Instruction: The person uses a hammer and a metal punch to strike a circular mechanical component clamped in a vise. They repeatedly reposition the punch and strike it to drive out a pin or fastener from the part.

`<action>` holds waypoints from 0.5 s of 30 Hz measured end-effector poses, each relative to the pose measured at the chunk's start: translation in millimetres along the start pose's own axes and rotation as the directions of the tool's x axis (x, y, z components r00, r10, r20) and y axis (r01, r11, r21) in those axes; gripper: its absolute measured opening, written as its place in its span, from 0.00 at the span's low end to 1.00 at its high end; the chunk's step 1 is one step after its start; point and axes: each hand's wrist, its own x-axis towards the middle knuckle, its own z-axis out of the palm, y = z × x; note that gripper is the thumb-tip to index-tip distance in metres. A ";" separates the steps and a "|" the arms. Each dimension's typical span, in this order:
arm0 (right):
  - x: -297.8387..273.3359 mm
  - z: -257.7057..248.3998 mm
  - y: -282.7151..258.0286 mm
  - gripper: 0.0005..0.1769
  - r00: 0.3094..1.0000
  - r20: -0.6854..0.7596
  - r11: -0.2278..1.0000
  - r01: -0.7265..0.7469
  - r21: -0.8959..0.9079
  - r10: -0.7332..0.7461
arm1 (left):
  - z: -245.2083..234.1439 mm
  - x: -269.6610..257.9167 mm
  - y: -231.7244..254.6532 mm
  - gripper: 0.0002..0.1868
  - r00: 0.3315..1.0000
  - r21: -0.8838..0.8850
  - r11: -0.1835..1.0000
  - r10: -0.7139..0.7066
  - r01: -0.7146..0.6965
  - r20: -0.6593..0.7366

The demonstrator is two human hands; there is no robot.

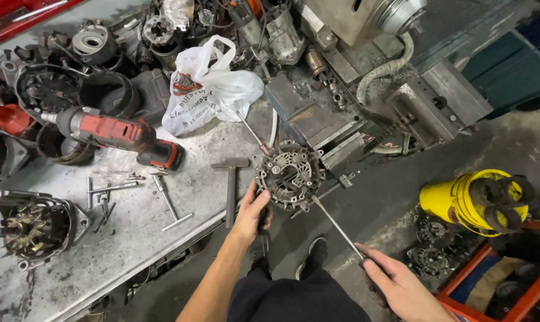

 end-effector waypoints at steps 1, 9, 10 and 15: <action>-1.5 -0.2 -1.2 0.28 1.000 0.002 1.000 -0.001 0.001 0.001 | 3.3 -1.3 3.1 0.39 1.000 0.001 1.000 -0.001 0.001 -0.002; -5.0 5.7 -15.5 0.28 0.999 0.013 0.999 -0.044 -0.028 0.044 | 9.5 -2.9 7.2 0.46 0.987 0.135 0.988 -0.050 0.071 -0.153; -3.4 5.9 -13.7 0.28 0.999 0.015 0.999 -0.044 -0.028 0.044 | 10.6 -3.6 9.1 0.46 0.987 0.136 0.988 -0.050 0.072 -0.155; 2.2 5.6 -8.5 0.27 0.999 0.025 0.999 -0.031 0.020 0.030 | 14.3 -4.6 14.2 0.37 0.990 0.155 0.986 -0.042 0.063 -0.134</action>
